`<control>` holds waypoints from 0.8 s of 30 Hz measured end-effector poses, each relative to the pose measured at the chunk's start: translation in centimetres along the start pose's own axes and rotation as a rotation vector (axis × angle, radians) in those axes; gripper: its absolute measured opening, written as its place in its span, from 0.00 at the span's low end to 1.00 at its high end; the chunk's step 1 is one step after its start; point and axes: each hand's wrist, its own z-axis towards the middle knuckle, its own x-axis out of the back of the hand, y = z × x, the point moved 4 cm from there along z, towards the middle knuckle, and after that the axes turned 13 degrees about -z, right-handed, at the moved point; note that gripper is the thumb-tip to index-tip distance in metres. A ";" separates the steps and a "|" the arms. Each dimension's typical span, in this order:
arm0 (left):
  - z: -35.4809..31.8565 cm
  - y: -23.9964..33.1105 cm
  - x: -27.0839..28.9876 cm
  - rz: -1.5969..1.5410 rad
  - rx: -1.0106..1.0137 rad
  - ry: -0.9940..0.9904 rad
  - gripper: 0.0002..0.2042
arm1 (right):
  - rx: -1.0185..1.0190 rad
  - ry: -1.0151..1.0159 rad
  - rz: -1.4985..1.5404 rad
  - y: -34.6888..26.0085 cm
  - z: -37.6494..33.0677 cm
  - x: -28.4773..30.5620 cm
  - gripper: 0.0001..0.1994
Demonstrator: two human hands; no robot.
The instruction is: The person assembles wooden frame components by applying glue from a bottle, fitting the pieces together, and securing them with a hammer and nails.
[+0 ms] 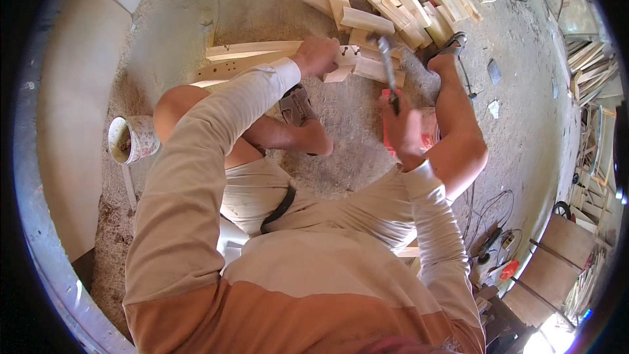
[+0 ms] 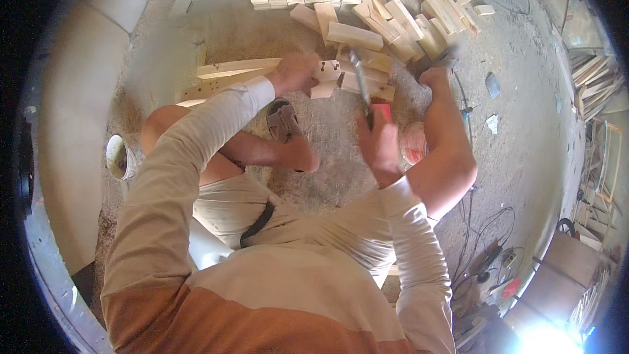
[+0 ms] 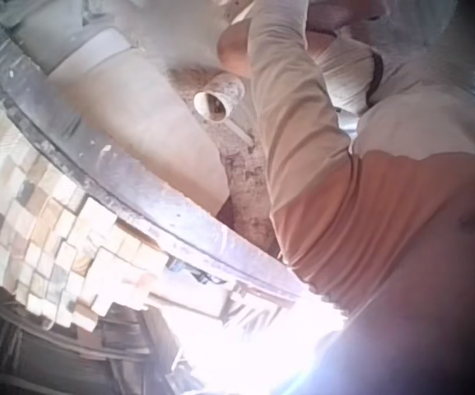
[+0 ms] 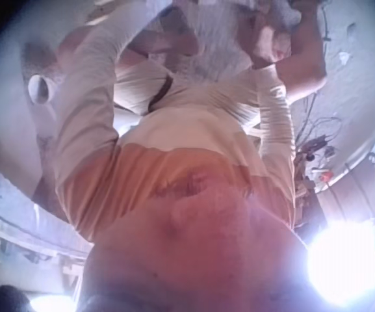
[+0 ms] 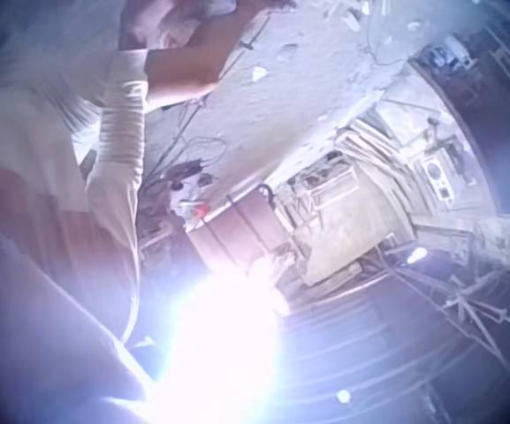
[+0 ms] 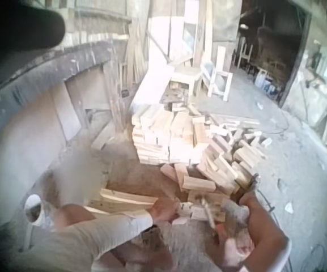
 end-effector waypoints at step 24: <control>0.0 -1.3 1.7 0.024 -0.050 0.109 0.21 | 0.258 0.394 -0.004 -8.8 4.4 22.8 0.14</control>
